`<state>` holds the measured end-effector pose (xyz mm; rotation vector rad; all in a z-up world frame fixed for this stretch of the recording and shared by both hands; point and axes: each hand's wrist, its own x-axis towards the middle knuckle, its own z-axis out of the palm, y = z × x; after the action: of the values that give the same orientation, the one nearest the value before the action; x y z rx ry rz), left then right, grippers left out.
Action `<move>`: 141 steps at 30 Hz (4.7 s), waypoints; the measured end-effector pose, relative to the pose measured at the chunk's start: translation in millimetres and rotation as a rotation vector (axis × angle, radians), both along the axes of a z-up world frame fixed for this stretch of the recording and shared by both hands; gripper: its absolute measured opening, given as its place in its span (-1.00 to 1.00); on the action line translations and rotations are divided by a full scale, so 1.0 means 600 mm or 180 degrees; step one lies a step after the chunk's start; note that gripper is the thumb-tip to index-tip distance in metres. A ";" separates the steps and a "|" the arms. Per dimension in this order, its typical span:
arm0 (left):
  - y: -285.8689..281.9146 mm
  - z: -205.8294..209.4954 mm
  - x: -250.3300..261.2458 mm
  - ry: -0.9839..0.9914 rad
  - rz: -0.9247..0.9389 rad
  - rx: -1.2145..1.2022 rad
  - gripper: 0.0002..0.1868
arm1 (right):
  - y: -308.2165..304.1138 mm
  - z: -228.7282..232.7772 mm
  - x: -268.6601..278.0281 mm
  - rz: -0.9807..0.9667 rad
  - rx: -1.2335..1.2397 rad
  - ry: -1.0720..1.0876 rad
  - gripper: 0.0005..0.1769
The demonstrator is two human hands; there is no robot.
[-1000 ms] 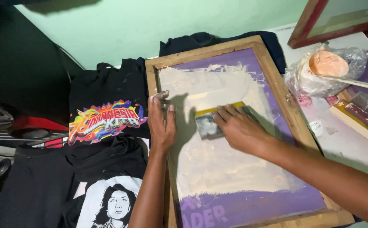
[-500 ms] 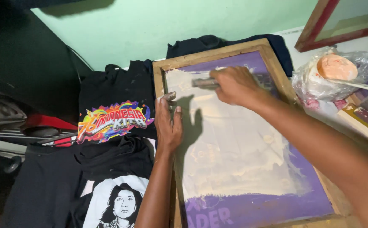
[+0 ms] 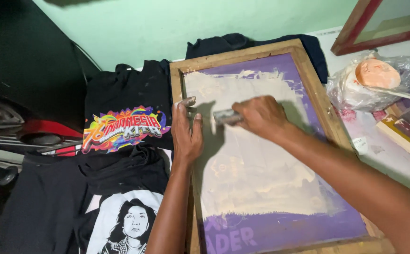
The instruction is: The person uses a squeegee to spread white ink across a screen printing frame placed over a black t-shirt. They repeatedly pull the ink from the top to the bottom of the frame to ensure even coverage of the design.
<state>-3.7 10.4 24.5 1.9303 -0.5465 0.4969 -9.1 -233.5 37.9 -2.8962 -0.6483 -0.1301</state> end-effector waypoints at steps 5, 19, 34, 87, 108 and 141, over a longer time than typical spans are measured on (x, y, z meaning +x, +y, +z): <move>-0.002 -0.005 0.001 -0.0093 -0.0028 0.0017 -0.63 | 0.009 -0.011 -0.129 -0.0029 -0.0293 0.0109 -0.74; 0.017 -0.020 0.004 -0.0309 0.0307 -0.0463 -0.65 | 0.040 0.086 -0.096 -0.0663 -0.0286 0.0736 -0.52; 0.025 -0.042 0.015 -0.0610 0.0805 -0.1042 -0.64 | 0.139 -0.090 0.028 0.0004 -0.0690 -0.1846 -0.71; 0.025 -0.035 0.012 -0.0225 0.0156 -0.1286 -0.61 | 0.113 -0.005 -0.021 0.0314 -0.0440 0.0097 -0.73; 0.040 0.137 -0.061 0.0260 -0.0573 0.0254 -0.69 | 0.048 0.097 -0.101 -0.0172 -0.0380 0.0490 -0.58; 0.072 0.164 -0.155 0.0278 -0.0235 0.1138 -0.27 | 0.140 0.007 -0.027 0.0427 -0.0334 -0.0199 -0.84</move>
<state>-96.7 53.4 123.0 2.2489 -0.6828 0.2784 -25.0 -149.7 41.9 -2.9465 -0.8832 -0.1748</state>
